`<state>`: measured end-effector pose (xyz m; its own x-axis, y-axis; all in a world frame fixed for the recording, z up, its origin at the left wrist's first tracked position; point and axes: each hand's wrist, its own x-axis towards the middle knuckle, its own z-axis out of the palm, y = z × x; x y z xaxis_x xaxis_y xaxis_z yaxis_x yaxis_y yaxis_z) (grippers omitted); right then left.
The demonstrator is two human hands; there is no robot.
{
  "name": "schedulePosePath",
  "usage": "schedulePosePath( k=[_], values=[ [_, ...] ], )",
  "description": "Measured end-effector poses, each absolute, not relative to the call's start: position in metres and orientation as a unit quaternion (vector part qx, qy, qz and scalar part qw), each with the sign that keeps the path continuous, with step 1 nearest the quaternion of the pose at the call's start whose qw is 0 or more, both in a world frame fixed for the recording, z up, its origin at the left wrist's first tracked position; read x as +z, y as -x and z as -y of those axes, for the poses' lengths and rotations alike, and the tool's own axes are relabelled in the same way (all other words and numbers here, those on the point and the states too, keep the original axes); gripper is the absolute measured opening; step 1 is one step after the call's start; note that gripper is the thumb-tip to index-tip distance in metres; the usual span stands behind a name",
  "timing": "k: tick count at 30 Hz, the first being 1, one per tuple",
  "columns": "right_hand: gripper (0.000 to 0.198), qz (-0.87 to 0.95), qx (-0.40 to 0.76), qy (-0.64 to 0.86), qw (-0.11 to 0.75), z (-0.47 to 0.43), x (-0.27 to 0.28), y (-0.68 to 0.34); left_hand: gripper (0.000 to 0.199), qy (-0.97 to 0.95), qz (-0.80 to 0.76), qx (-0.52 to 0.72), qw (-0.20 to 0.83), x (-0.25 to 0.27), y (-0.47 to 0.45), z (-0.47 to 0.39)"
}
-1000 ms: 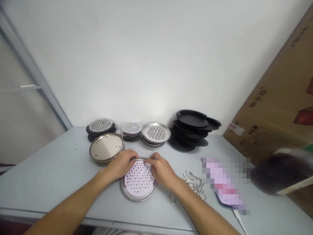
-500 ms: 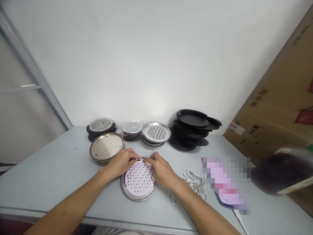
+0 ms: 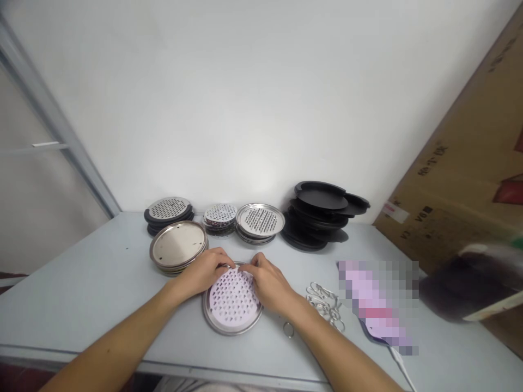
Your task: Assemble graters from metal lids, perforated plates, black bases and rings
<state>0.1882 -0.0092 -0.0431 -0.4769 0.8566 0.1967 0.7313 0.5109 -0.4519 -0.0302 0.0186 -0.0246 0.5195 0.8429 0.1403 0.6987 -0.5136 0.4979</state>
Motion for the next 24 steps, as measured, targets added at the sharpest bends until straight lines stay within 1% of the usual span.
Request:
schedulePosePath(
  k=[5, 12, 19, 24],
  values=[
    [0.058, 0.844, 0.144, 0.478, 0.198, 0.0098, -0.0457, -0.186, 0.027, -0.855, -0.445, 0.181, 0.196, -0.0253, 0.0301, -0.0196],
    [0.05, 0.846, 0.123, 0.481, 0.195, 0.011, -0.0491, -0.1839, 0.028, -0.859, -0.44, 0.174, 0.195, -0.0264, 0.0289, -0.0212],
    [0.052, 0.845, 0.122, 0.486, 0.189, 0.0116, -0.0472, -0.1825, 0.028, -0.866, -0.426, 0.173, 0.197, -0.0282, 0.0299, -0.0237],
    [0.053, 0.844, 0.12, 0.484, 0.197, 0.0108, -0.0472, -0.182, 0.028, -0.88, -0.411, 0.16, 0.175, -0.0283, 0.0288, -0.0217]
  ],
)
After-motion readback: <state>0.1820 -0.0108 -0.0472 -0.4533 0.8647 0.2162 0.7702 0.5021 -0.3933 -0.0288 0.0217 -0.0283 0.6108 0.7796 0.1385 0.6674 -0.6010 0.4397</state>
